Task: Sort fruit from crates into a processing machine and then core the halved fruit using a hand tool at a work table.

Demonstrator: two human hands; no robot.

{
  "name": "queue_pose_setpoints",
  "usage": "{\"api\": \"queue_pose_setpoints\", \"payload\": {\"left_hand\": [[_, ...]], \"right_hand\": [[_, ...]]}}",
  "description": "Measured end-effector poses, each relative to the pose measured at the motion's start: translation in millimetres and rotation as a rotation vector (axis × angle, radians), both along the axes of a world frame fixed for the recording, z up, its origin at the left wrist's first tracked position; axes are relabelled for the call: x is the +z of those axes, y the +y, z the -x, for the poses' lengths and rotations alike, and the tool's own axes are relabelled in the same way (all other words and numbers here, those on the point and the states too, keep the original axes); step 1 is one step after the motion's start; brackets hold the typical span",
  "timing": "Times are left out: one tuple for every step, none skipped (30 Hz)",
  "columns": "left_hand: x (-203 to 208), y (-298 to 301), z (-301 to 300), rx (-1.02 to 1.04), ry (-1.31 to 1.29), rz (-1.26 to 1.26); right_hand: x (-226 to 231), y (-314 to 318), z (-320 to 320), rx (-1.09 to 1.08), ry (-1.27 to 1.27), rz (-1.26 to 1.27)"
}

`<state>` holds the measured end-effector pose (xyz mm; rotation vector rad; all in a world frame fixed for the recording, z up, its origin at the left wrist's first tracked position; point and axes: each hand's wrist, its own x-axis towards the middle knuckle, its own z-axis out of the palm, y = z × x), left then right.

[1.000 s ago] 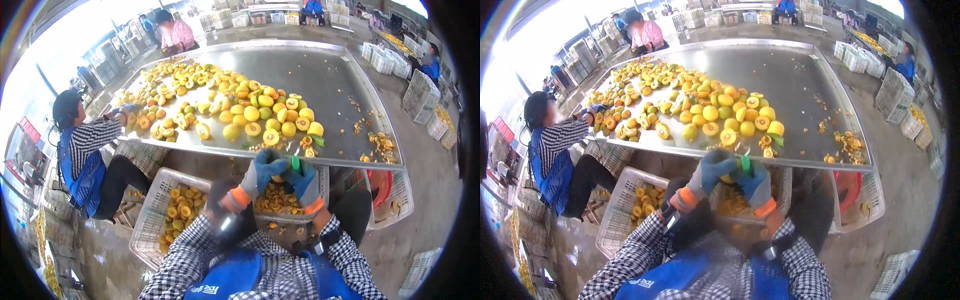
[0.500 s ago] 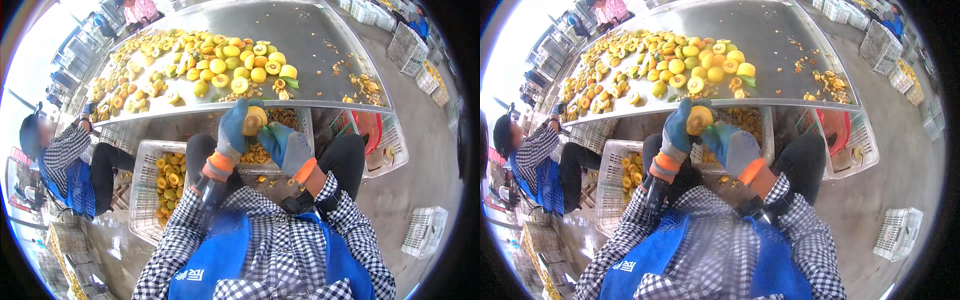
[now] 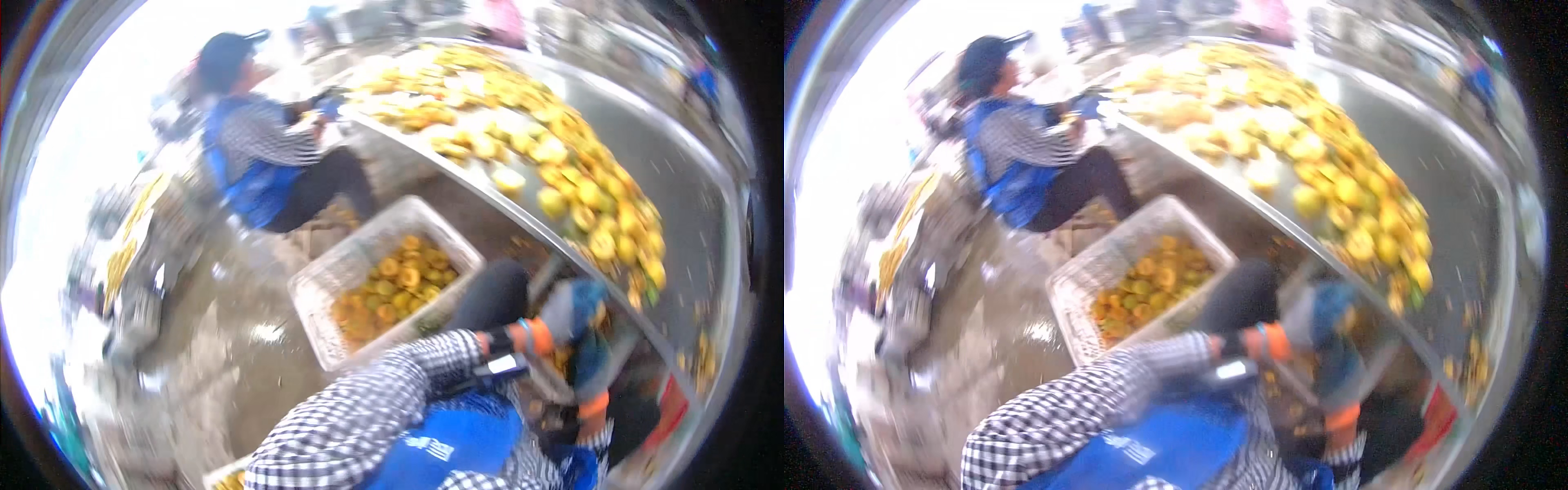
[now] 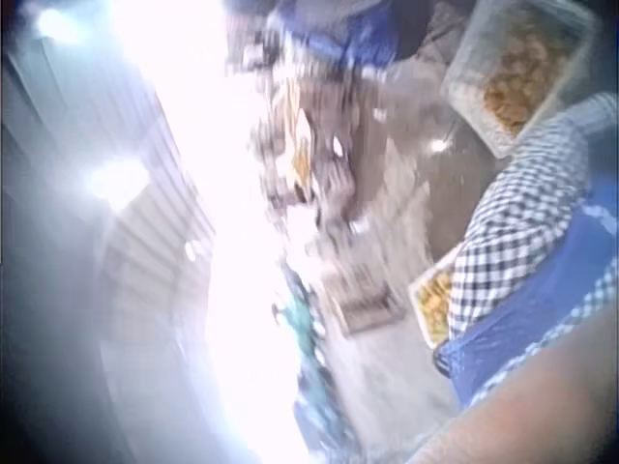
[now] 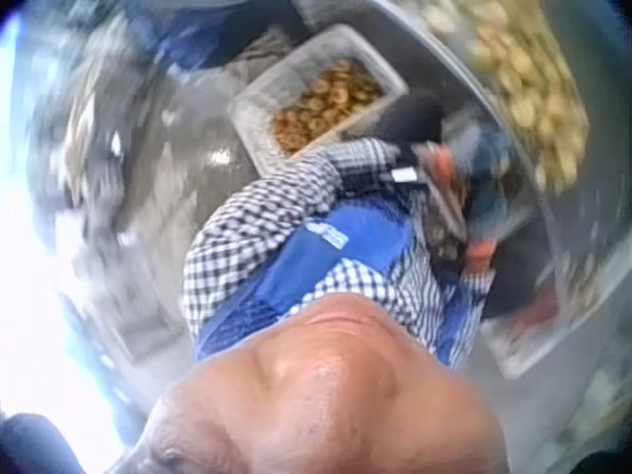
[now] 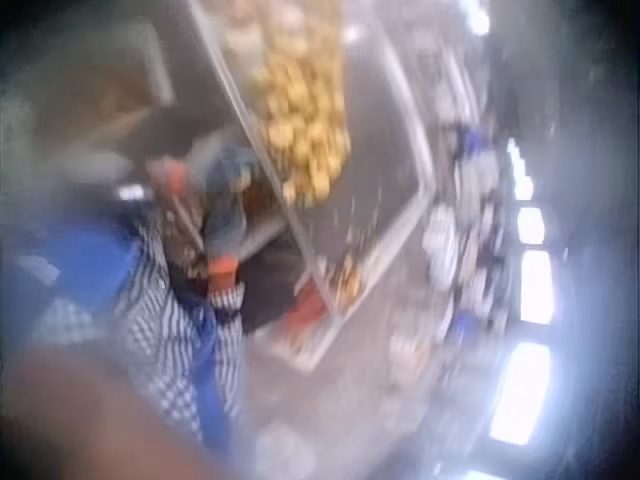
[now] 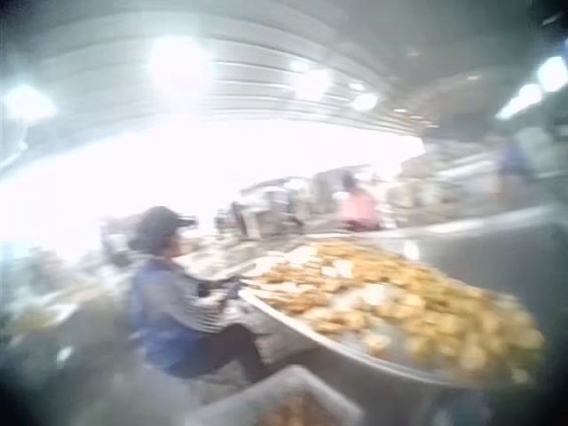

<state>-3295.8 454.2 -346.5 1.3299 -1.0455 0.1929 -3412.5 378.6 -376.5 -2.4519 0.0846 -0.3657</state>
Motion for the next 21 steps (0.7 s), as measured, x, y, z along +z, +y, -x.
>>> {"api": "queue_pose_setpoints", "payload": {"left_hand": [[54.4,17.9,15.0,-0.265,0.884,-0.190],[53.8,33.5,8.5,-0.149,0.741,-0.217],[47.0,44.2,5.1,-0.041,0.613,-0.264],[40.7,47.2,5.6,-0.009,0.613,-0.242],[33.9,48.5,6.3,0.030,0.598,-0.232],[33.3,53.4,5.8,0.073,0.581,-0.226],[32.2,57.6,5.3,0.097,0.580,-0.216],[31.5,61.5,5.0,0.080,0.603,-0.254],[32.9,61.8,2.4,0.056,0.621,-0.289],[34.7,62.5,0.5,0.033,0.608,-0.302],[37.2,62.6,-1.0,0.041,0.602,-0.297],[40.4,61.2,-4.0,-0.060,0.663,-0.264],[41.9,60.4,-4.8,-0.162,0.731,-0.234],[45.0,60.5,-10.4,-0.188,0.721,-0.286],[45.5,55.8,-13.3,-0.197,0.724,-0.291],[41.3,51.9,-17.1,-0.190,0.688,-0.286],[37.5,47.9,-20.9,-0.186,0.650,-0.281],[33.7,48.9,-25.1,-0.171,0.546,-0.322],[57.2,61.5,-23.5,-0.234,0.727,-0.287],[54.0,66.1,-23.1,-0.160,0.561,-0.332],[49.9,71.7,-31.7,-0.088,0.379,-0.358]], "right_hand": [[39.6,14.9,-1.5,-0.009,-0.263,0.276],[24.4,23.7,-9.1,-0.055,-0.288,-0.099],[25.9,30.8,-16.0,0.011,-0.295,-0.096],[24.4,32.2,-17.7,0.056,-0.193,-0.079],[23.1,32.9,-19.4,0.092,-0.089,-0.060],[27.1,37.5,-23.1,0.076,-0.011,-0.039],[23.7,38.9,-25.3,0.102,-0.014,-0.036],[16.0,37.9,-24.3,0.107,-0.003,-0.083],[11.7,34.9,-25.5,0.105,0.004,-0.124],[8.2,31.9,-27.5,0.111,-0.038,-0.121],[5.4,28.7,-29.4,0.119,-0.044,-0.118],[14.6,31.0,-29.9,0.051,-0.084,-0.304],[20.9,33.7,-28.2,-0.018,-0.113,-0.495],[26.5,36.3,-34.2,-0.036,-0.226,-0.509],[34.6,30.1,-35.7,-0.046,-0.224,-0.510],[41.6,24.0,-34.9,-0.076,-0.090,-0.466],[46.6,17.8,-34.3,-0.107,0.043,-0.424],[46.7,17.4,-34.3,-0.140,0.042,-0.441],[45.9,16.1,-38.8,-0.086,0.072,-0.526],[46.7,18.1,-41.4,-0.032,0.099,-0.608],[50.9,25.6,-50.1,-0.046,0.076,-0.603]]}}
